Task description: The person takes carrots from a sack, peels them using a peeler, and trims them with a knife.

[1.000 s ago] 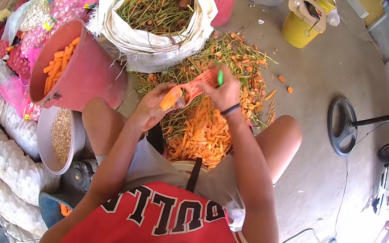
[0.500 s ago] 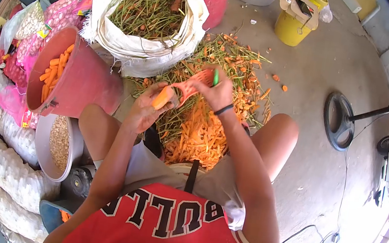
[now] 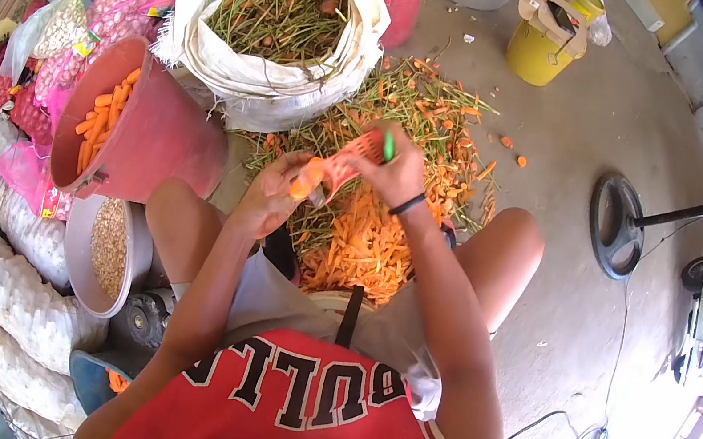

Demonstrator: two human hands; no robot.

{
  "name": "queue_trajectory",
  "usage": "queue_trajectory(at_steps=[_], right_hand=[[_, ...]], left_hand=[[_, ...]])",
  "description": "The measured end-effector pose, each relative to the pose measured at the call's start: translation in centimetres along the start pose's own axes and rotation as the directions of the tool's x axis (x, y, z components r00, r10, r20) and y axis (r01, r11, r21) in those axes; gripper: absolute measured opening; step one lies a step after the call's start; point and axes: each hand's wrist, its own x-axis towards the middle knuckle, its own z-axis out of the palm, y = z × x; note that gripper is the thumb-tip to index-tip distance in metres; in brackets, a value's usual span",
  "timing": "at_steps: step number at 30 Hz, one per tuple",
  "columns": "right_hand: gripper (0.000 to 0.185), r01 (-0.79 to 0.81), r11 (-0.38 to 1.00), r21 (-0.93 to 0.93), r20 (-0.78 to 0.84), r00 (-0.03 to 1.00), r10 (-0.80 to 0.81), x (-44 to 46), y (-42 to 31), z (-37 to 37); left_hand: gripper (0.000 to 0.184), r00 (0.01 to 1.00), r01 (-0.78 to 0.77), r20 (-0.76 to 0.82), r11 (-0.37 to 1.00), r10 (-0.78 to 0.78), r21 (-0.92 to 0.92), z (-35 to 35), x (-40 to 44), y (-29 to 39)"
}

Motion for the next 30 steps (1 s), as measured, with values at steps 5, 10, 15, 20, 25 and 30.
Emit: queue_trajectory(at_steps=[5,10,15,20,25,30], right_hand=[[0.058,-0.102,0.995,-0.015,-0.104,0.990,0.100,1.0,1.3,-1.2],[0.060,0.117,0.993,-0.005,-0.032,0.993,-0.117,-0.3,-2.3,-0.1],[0.058,-0.075,0.997,-0.036,-0.088,0.994,0.072,0.7,1.3,-1.0],[0.058,0.045,0.998,-0.036,0.005,0.999,-0.045,-0.4,-2.2,-0.2],[0.059,-0.186,0.982,0.021,-0.079,0.979,0.187,1.5,0.9,-1.2],[0.058,0.156,0.988,-0.018,-0.021,0.987,-0.156,-0.1,-2.9,0.0]], left_hand=[[0.073,1.000,-0.005,0.008,0.997,0.006,-0.082,0.4,0.3,0.5],[0.068,0.999,0.021,-0.035,0.998,-0.023,-0.063,0.6,0.0,0.2],[0.061,1.000,-0.015,0.005,0.996,0.015,-0.085,0.1,0.3,-0.2],[0.058,0.996,-0.015,-0.089,0.998,0.010,-0.054,0.4,-0.1,-0.6],[0.055,0.998,0.019,-0.063,0.995,-0.025,-0.093,0.1,0.4,-0.5],[0.059,0.998,-0.003,-0.070,0.999,0.000,-0.038,-0.6,0.4,-1.2]])
